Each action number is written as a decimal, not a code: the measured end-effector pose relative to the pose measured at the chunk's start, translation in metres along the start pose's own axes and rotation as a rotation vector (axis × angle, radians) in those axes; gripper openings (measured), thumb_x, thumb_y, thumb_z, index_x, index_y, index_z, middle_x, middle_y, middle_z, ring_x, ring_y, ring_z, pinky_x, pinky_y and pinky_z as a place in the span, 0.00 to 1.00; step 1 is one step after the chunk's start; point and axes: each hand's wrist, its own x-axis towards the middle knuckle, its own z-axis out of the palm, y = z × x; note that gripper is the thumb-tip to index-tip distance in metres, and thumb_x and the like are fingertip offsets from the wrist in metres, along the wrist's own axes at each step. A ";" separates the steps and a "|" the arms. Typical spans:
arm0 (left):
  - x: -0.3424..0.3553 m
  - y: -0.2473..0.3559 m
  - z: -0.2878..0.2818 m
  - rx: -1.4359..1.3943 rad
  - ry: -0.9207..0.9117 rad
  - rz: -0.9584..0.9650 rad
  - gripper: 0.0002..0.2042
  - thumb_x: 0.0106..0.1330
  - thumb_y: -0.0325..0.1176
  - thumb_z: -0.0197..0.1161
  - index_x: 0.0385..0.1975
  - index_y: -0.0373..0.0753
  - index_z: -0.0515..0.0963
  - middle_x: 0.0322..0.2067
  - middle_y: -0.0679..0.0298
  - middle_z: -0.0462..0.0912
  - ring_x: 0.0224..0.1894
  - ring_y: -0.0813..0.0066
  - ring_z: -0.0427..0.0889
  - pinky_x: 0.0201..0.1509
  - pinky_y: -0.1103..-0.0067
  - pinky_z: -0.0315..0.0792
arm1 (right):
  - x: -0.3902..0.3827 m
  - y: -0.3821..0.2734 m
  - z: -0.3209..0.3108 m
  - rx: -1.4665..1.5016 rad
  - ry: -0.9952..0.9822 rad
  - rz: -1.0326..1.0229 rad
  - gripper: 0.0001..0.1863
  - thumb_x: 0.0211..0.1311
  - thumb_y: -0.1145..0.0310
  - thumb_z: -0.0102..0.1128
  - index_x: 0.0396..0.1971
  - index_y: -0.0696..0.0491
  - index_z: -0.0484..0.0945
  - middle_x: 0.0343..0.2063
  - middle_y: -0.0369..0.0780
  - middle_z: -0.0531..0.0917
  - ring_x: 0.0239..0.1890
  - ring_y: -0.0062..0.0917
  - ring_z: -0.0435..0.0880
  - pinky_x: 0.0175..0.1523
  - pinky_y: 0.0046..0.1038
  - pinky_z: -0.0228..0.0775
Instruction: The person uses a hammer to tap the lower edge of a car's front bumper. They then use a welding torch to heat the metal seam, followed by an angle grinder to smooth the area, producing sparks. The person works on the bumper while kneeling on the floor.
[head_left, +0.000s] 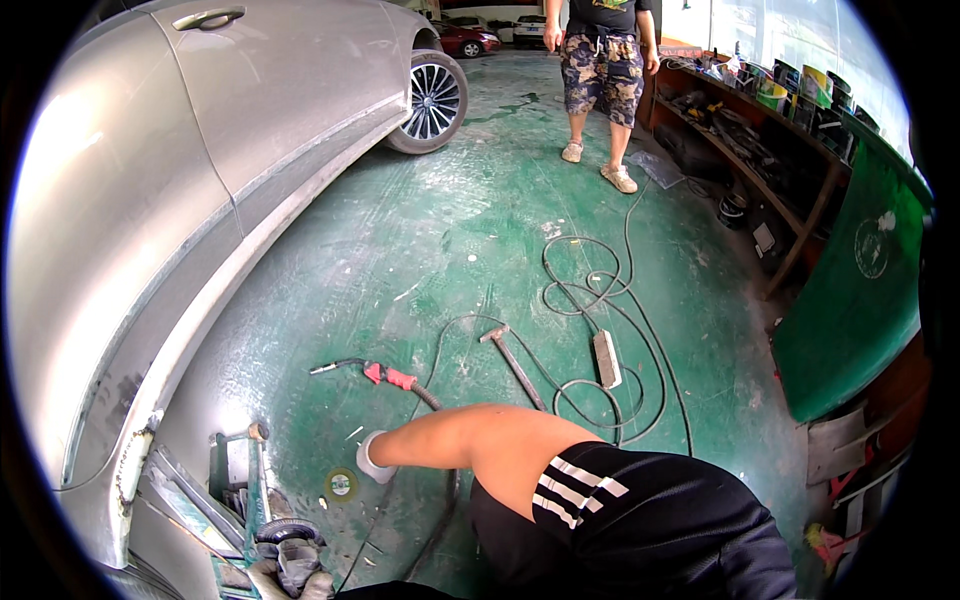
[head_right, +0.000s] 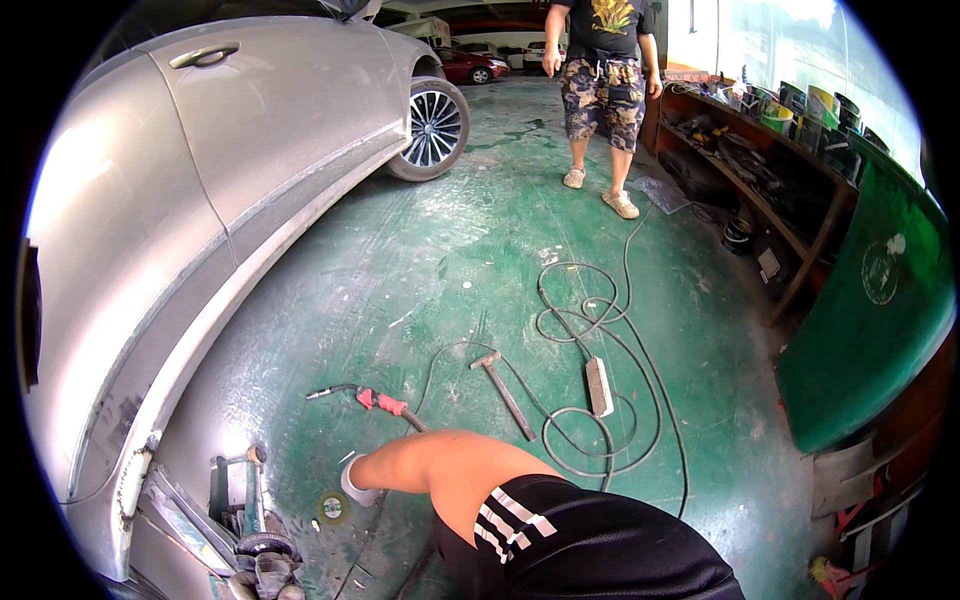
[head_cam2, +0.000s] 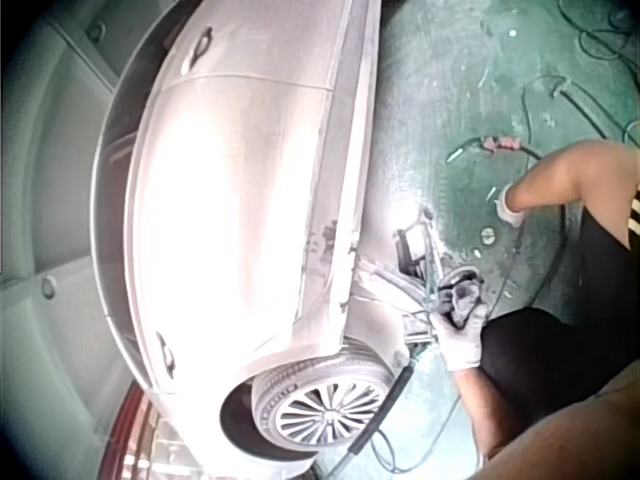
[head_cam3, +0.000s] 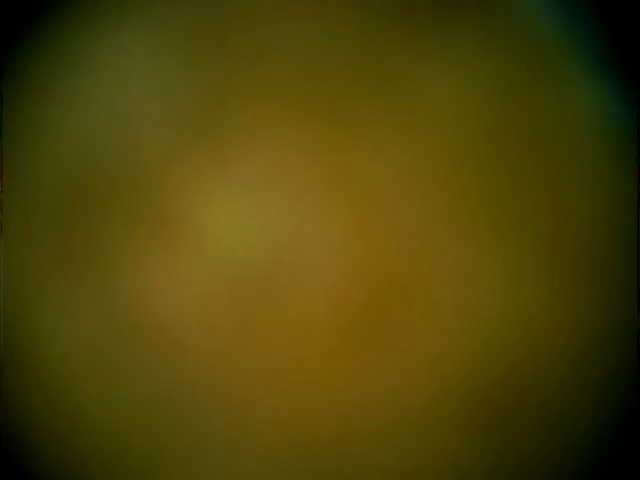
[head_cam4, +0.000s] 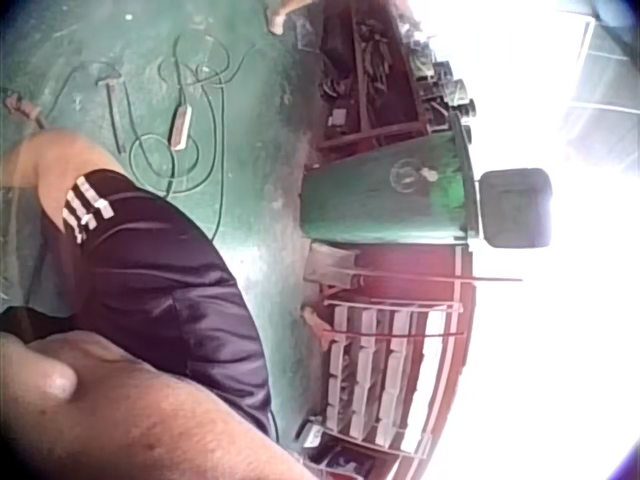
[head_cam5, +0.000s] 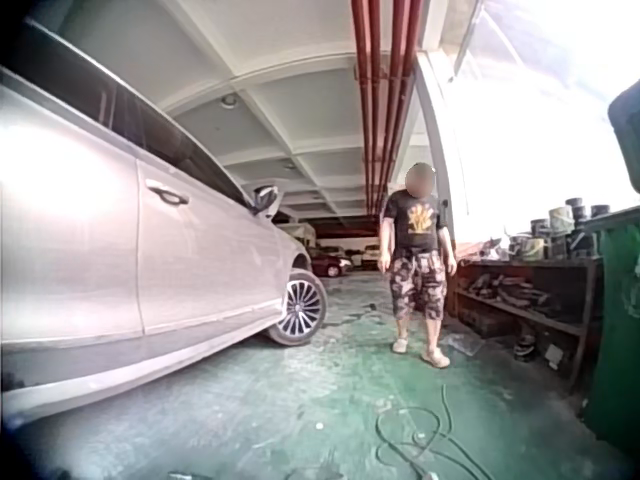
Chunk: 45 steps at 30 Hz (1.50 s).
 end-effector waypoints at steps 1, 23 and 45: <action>0.000 0.002 0.001 -0.006 -0.001 -0.001 0.37 0.53 0.45 0.91 0.52 0.37 0.72 0.48 0.58 0.81 0.51 0.67 0.78 0.60 0.69 0.75 | -0.002 -0.001 0.000 0.007 -0.001 0.008 0.22 0.60 0.57 0.65 0.47 0.55 0.92 0.49 0.50 0.92 0.53 0.46 0.91 0.57 0.46 0.82; -0.002 0.090 -0.026 -0.006 0.041 -0.170 0.35 0.53 0.43 0.90 0.51 0.38 0.71 0.39 0.56 0.84 0.41 0.73 0.83 0.48 0.70 0.82 | -0.002 -0.005 -0.012 -0.079 -0.151 0.037 0.23 0.68 0.54 0.58 0.46 0.56 0.92 0.43 0.48 0.93 0.49 0.41 0.93 0.55 0.44 0.83; -0.003 0.096 -0.013 -0.005 0.039 -0.180 0.35 0.53 0.40 0.90 0.52 0.38 0.69 0.41 0.59 0.83 0.43 0.75 0.81 0.50 0.72 0.81 | -0.001 -0.004 -0.009 -0.060 -0.128 0.014 0.21 0.69 0.54 0.57 0.40 0.54 0.93 0.37 0.45 0.93 0.41 0.37 0.94 0.49 0.42 0.85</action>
